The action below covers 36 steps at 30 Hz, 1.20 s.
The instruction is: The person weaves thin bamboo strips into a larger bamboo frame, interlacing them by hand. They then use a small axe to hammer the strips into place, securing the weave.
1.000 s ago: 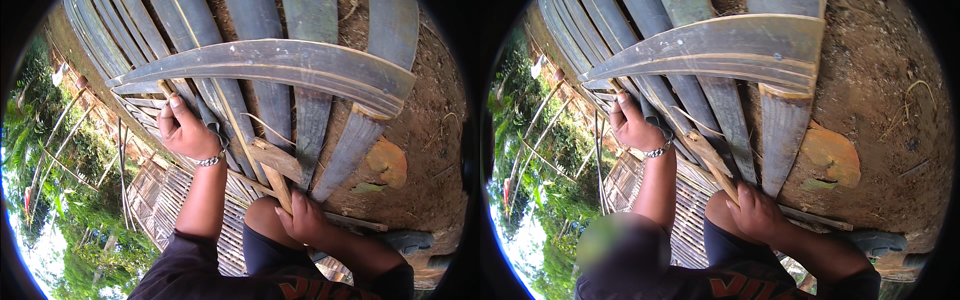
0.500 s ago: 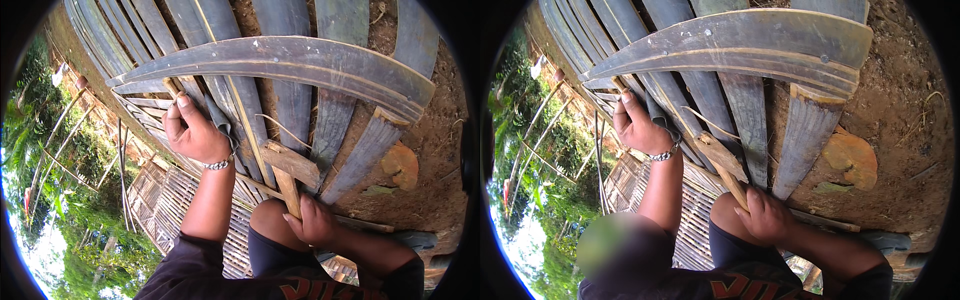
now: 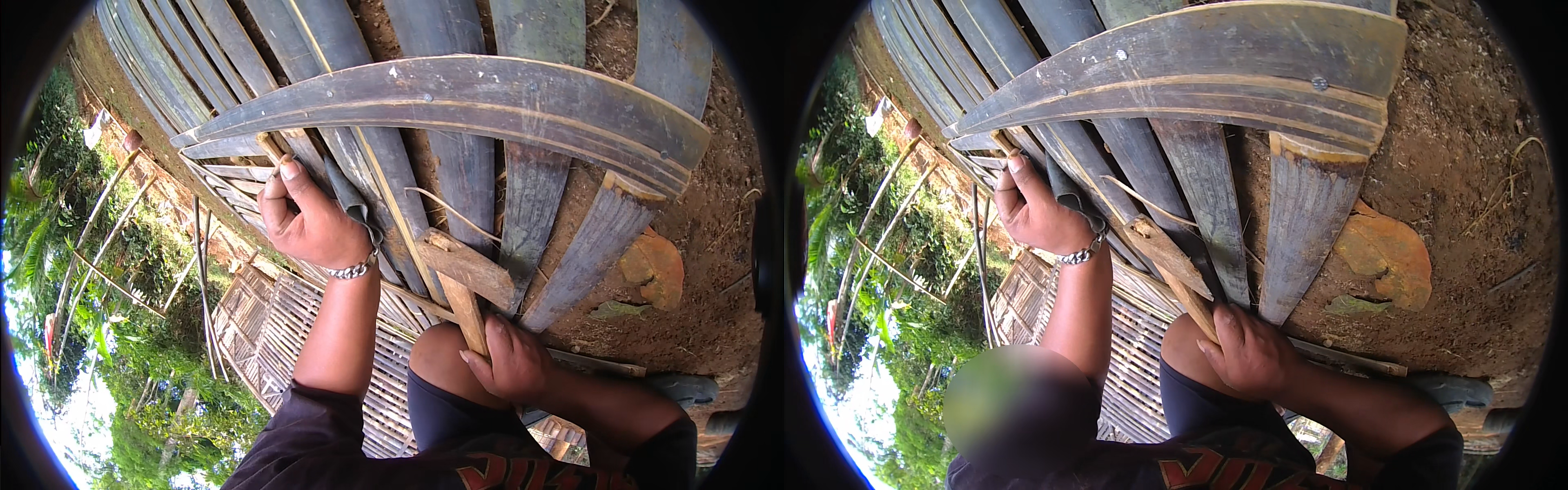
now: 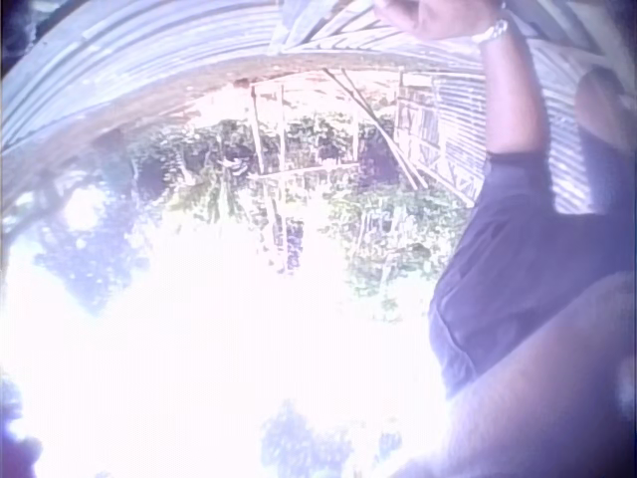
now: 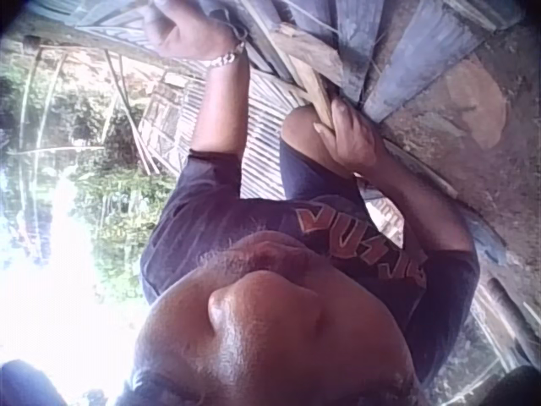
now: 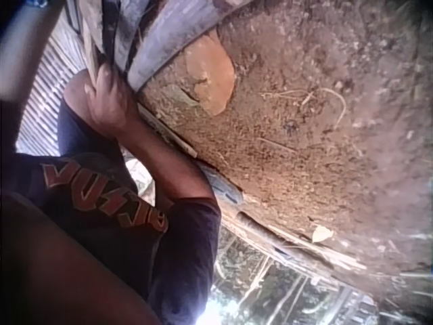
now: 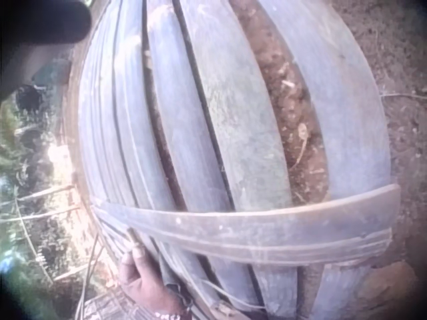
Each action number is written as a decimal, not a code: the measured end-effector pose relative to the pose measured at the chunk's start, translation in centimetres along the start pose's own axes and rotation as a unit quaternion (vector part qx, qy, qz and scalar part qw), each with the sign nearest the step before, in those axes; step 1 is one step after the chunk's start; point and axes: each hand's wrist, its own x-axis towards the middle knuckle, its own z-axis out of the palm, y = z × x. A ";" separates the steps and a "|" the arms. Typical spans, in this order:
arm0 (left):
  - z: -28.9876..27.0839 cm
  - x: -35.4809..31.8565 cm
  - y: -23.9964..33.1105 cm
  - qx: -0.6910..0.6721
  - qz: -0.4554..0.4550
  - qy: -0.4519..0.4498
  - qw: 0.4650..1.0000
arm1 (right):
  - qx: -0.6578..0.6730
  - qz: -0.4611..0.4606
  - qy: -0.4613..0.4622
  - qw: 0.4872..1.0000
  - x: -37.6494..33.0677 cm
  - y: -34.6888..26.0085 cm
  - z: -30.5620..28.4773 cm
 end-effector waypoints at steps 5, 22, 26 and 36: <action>0.1 -0.2 -0.1 -0.020 -0.006 0.003 1.000 | -0.022 -0.022 0.021 0.999 -0.1 0.2 0.3; 0.0 0.1 -0.4 0.054 0.038 -0.003 0.998 | -0.101 0.082 -0.075 0.989 -0.2 -2.7 -3.3; 0.2 0.1 -0.5 0.055 0.066 0.013 0.996 | -0.132 -0.020 -0.011 0.991 1.2 -5.7 -6.1; 1.1 -0.5 0.0 0.126 0.125 0.051 0.983 | 0.148 0.003 0.141 0.979 18.9 -10.7 -1.6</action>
